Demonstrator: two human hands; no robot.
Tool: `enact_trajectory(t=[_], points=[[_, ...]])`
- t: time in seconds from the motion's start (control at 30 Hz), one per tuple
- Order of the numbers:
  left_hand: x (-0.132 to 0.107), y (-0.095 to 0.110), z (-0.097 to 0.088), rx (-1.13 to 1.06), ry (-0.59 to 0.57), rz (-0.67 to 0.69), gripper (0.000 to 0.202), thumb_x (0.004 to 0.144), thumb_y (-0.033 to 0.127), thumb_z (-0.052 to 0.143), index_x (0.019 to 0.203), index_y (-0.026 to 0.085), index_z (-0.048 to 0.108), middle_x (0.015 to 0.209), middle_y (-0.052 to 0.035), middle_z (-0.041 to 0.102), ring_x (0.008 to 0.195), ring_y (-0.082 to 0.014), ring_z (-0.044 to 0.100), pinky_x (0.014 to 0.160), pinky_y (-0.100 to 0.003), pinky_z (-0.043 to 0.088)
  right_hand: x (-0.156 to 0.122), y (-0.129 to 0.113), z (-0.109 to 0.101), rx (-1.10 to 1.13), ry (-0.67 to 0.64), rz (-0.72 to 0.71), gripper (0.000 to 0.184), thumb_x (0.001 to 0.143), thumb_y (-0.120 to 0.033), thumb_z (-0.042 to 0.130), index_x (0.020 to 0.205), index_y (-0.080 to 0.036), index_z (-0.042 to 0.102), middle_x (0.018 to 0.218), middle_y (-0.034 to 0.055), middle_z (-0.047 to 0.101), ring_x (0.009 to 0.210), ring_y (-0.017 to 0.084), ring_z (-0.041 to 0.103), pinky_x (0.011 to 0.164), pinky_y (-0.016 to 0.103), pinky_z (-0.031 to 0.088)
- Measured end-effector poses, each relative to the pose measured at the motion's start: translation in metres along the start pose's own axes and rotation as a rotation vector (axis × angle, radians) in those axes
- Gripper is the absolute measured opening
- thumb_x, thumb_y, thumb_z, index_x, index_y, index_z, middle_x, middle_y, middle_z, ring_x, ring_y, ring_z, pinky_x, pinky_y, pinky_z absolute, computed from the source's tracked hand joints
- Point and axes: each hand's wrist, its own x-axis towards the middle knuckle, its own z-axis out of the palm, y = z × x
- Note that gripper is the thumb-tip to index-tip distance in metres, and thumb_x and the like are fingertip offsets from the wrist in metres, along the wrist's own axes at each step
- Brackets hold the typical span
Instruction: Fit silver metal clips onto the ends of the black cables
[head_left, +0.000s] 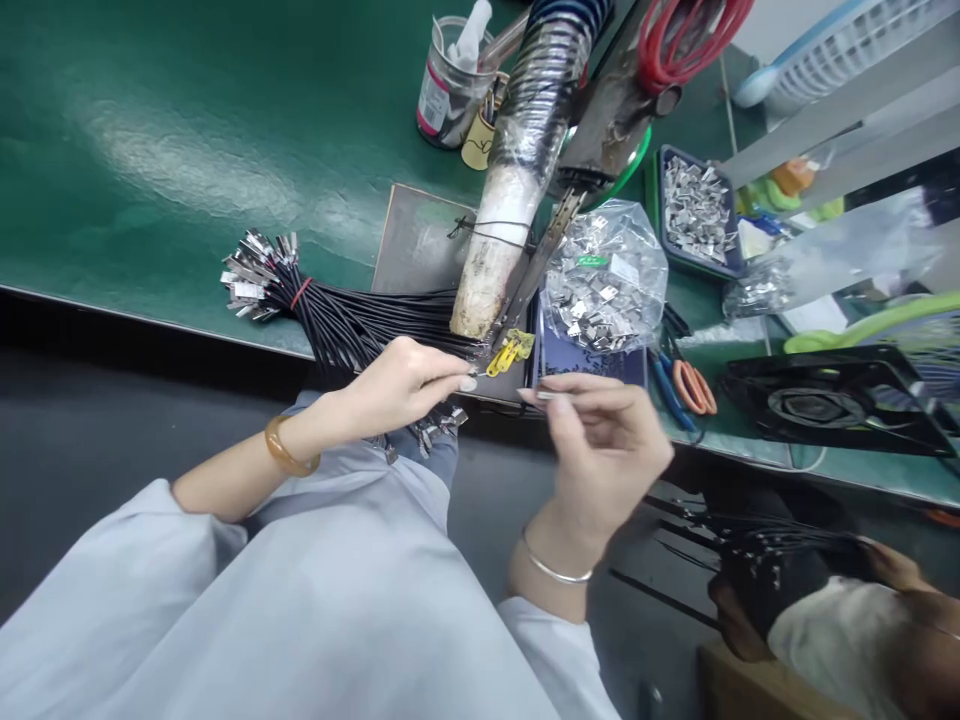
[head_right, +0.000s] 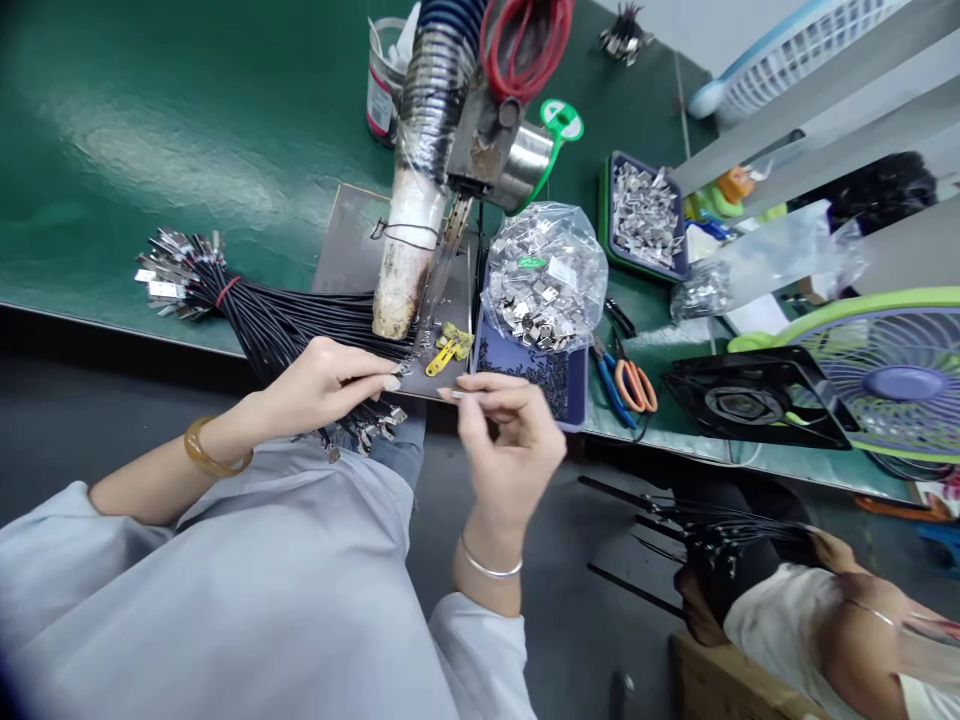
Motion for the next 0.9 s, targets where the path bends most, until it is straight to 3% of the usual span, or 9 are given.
enact_trajectory(t=[0.07,0.2,0.37,0.57,0.73,0.9], points=[[0.002,0.003,-0.002,-0.102,-0.015,-0.126,0.032,0.096,0.019,0.055,0.067,0.013,0.069,0.055,0.0017,0.06,0.049,-0.008,0.047,0.051,-0.022,0.035,-0.011,0.004,0.012,-0.091,0.044,-0.123,0.01,0.086,-0.02,0.075,0.082,-0.022,0.066,0.086,0.0011,0.075,0.076,0.017,0.075,0.068,0.033,0.066],[0.006,0.009,-0.003,-0.247,0.022,-0.298,0.019,0.086,0.017,0.06,0.073,0.011,0.072,0.05,0.0061,0.046,0.048,-0.0054,0.034,0.048,-0.02,0.026,-0.022,0.014,0.028,-0.157,0.097,-0.278,0.013,0.087,-0.014,0.074,0.092,-0.026,0.072,0.093,0.0008,0.077,0.086,0.018,0.075,0.074,0.034,0.066],[0.007,0.012,0.001,-0.327,0.017,-0.389,0.017,0.083,0.02,0.061,0.076,0.011,0.074,0.054,0.0032,0.055,0.05,-0.0066,0.041,0.049,-0.02,0.031,-0.024,0.016,0.03,-0.055,-0.001,-0.172,0.005,0.092,-0.021,0.067,0.092,-0.025,0.07,0.098,0.002,0.077,0.09,0.019,0.076,0.074,0.036,0.064],[0.007,0.008,0.001,-0.317,-0.042,-0.346,0.018,0.081,0.019,0.063,0.069,0.011,0.074,0.057,0.0001,0.062,0.053,-0.0085,0.05,0.052,-0.02,0.035,-0.022,0.015,0.029,0.076,-0.102,-0.025,0.006,0.091,-0.019,0.07,0.088,-0.023,0.07,0.095,0.0013,0.076,0.091,0.016,0.075,0.076,0.03,0.062],[0.007,0.008,0.001,-0.36,-0.03,-0.38,0.02,0.082,0.02,0.062,0.069,0.009,0.073,0.054,0.002,0.056,0.051,-0.0057,0.041,0.049,-0.018,0.03,-0.022,0.015,0.032,0.201,0.04,0.018,0.004,0.091,-0.019,0.07,0.09,-0.022,0.068,0.097,0.0007,0.077,0.08,0.015,0.077,0.071,0.028,0.064],[0.007,0.01,0.003,-0.409,0.048,-0.407,0.016,0.08,0.022,0.063,0.075,0.009,0.072,0.057,0.0018,0.056,0.052,-0.0058,0.04,0.049,-0.018,0.032,-0.024,0.016,0.032,0.271,0.014,0.08,0.006,0.09,-0.02,0.072,0.086,-0.022,0.068,0.095,0.0003,0.077,0.078,0.014,0.077,0.069,0.027,0.063]])
